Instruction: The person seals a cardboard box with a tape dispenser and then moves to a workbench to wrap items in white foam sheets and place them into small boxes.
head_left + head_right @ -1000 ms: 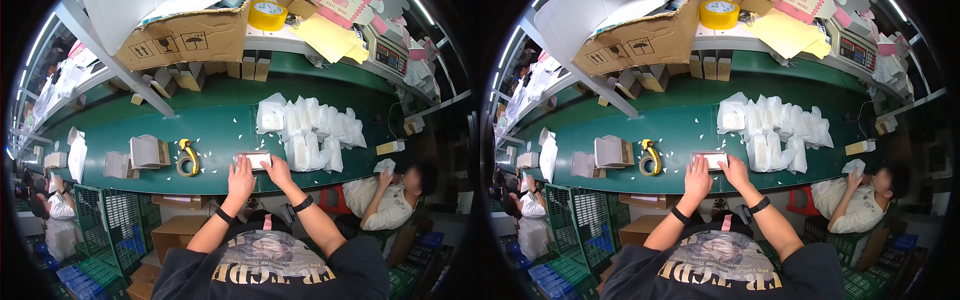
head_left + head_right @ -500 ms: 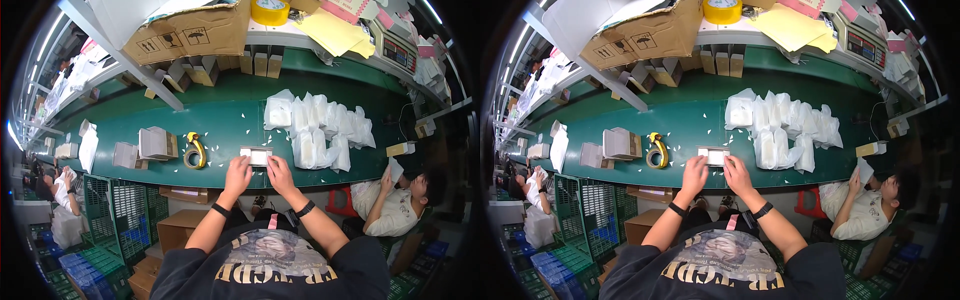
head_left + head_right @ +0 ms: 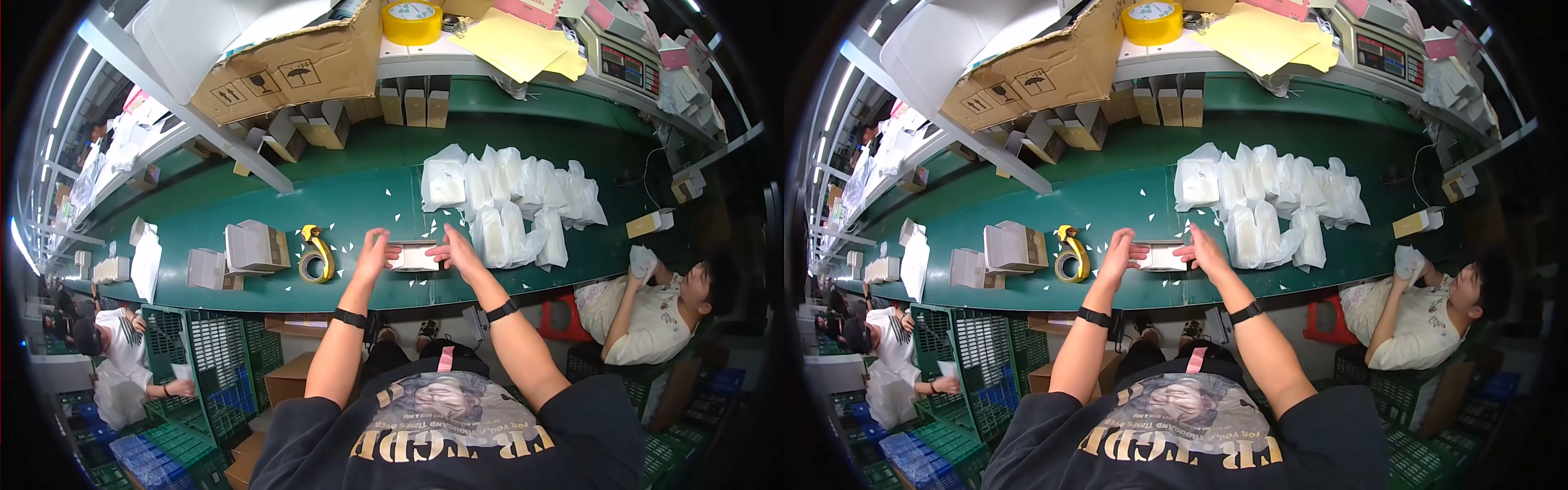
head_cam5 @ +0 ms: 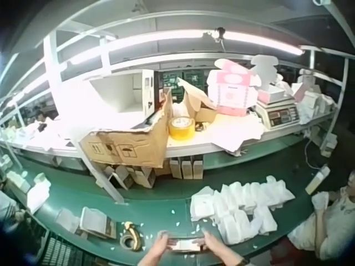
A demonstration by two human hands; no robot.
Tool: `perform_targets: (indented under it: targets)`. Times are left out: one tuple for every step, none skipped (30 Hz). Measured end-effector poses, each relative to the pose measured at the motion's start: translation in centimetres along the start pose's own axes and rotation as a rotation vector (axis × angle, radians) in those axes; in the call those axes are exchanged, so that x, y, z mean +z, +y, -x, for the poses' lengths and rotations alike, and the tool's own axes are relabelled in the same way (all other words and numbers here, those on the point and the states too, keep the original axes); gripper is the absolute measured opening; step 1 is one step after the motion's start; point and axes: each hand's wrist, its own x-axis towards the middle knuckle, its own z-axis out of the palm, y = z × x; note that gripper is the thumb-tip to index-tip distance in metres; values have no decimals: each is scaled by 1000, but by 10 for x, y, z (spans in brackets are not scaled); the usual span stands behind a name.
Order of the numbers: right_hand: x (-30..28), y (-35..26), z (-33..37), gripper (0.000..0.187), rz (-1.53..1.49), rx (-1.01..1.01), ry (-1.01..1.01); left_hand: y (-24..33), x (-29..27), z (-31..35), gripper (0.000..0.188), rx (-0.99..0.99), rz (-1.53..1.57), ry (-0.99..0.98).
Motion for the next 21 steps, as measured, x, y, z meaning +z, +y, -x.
perform_targets:
  targets:
    - [6,-14,6,37,-10,32,0,-3,-7,-1,35,-3,1,1]
    - [7,-19,10,40,-22,64,6,-11,-16,-5,34,78,-52,-86]
    - [7,-16,11,40,-23,70,11,-19,-26,-7,36,158,-104,-171]
    - [5,-8,10,43,20,-35,-78,-24,-30,-7,39,234,-157,-264]
    - [4,1,9,45,63,-138,-168,-30,-32,-6,39,223,-157,-273]
    - [3,6,9,48,106,-240,-258,-29,-33,-2,41,262,-157,-314]
    - [-1,11,9,48,103,-228,-250,-29,-33,1,43,302,-157,-354]
    - [-6,15,8,52,125,-230,-264,-28,-32,4,46,342,-155,-393]
    - [-9,17,7,57,148,-235,-286,-28,-33,5,46,334,-152,-392]
    - [-9,19,7,61,171,-241,-309,-27,-33,5,46,359,-191,-379]
    - [-8,23,6,61,170,-236,-311,-26,-33,5,45,386,-230,-367]
    - [-8,27,4,61,130,-236,-297,-24,-33,6,45,414,-270,-354]
    - [-6,29,3,60,91,-238,-282,-22,-33,8,45,412,-271,-354]
    - [-5,29,3,59,52,-242,-265,-20,-33,10,45,482,-456,-312]
    - [-5,27,4,59,51,-244,-263,-18,-32,13,45,552,-642,-266]
    - [1,22,8,56,121,-240,-228,-16,-32,17,45,616,-830,-219]
    - [6,14,14,54,192,-238,-191,-13,-30,22,45,616,-833,-221]
    - [7,11,17,51,264,-235,-153,-10,-25,27,42,723,-992,-102]
    - [2,14,16,51,264,-240,-135,-5,-15,30,39,840,-1144,13]
    - [-4,22,13,50,232,-276,-113,-2,-7,31,37,961,-1288,133]
    - [-9,32,8,50,197,-315,-86,0,-4,27,37,986,-1284,118]
